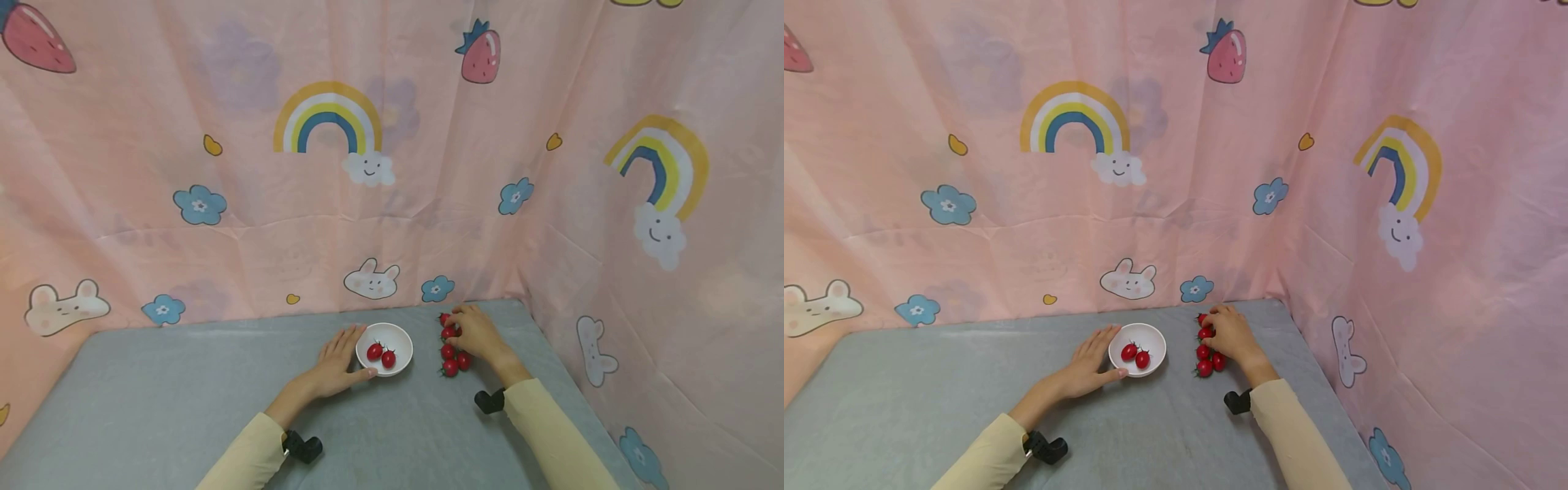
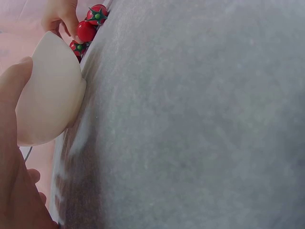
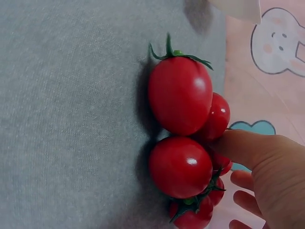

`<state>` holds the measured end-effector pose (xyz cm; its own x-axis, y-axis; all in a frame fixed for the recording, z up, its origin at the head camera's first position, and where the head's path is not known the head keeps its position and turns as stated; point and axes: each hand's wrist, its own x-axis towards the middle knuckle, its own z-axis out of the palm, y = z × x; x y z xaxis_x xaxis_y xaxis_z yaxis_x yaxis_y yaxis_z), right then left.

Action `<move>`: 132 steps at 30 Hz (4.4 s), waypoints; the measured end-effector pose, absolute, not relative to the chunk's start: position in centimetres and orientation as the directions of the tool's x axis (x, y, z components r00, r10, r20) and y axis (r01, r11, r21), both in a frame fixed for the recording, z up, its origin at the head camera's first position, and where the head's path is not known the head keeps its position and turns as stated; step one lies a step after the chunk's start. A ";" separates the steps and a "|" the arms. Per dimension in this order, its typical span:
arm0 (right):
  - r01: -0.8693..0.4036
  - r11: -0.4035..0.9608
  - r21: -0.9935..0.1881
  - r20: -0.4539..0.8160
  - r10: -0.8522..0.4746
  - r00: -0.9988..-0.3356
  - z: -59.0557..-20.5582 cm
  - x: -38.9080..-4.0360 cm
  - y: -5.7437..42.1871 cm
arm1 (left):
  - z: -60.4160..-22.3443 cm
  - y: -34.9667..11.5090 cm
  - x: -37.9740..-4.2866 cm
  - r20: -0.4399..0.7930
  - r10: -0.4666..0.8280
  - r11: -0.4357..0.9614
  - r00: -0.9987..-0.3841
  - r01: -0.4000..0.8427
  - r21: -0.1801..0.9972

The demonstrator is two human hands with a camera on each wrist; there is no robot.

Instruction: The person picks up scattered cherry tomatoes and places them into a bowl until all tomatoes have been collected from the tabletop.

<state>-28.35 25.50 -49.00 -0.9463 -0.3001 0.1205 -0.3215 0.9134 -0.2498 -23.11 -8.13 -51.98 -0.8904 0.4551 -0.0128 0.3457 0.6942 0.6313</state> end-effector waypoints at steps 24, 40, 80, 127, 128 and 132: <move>-0.398 0.891 -0.217 0.181 -0.364 -0.914 -46.0 -27.2 22.8 | -52.0 -8.1 -23.0 -0.008 0.454 0.700 -0.891 0.351 0.622; -0.491 0.852 -0.183 0.192 -0.458 -0.868 -43.5 -25.6 18.4 | -52.0 -8.0 -23.1 -0.012 0.448 0.707 -0.894 0.345 0.617; -0.545 0.821 -0.168 0.171 -0.521 -0.836 -45.7 -26.1 15.0 | -52.0 -8.0 -23.0 -0.019 0.446 0.708 -0.895 0.340 0.618; -0.504 0.827 -0.249 0.285 -0.435 -0.854 -47.0 -24.9 23.7 | -52.1 -8.1 -23.1 -0.014 0.452 0.700 -0.892 0.345 0.625; -0.500 0.830 -0.248 0.281 -0.432 -0.857 -47.1 -24.8 24.0 | -52.1 -8.0 -23.1 -0.014 0.452 0.700 -0.892 0.345 0.625; -0.483 0.840 -0.247 0.263 -0.421 -0.868 -47.8 -24.5 25.1 | -52.0 -8.0 -23.0 -0.015 0.449 0.698 -0.893 0.340 0.630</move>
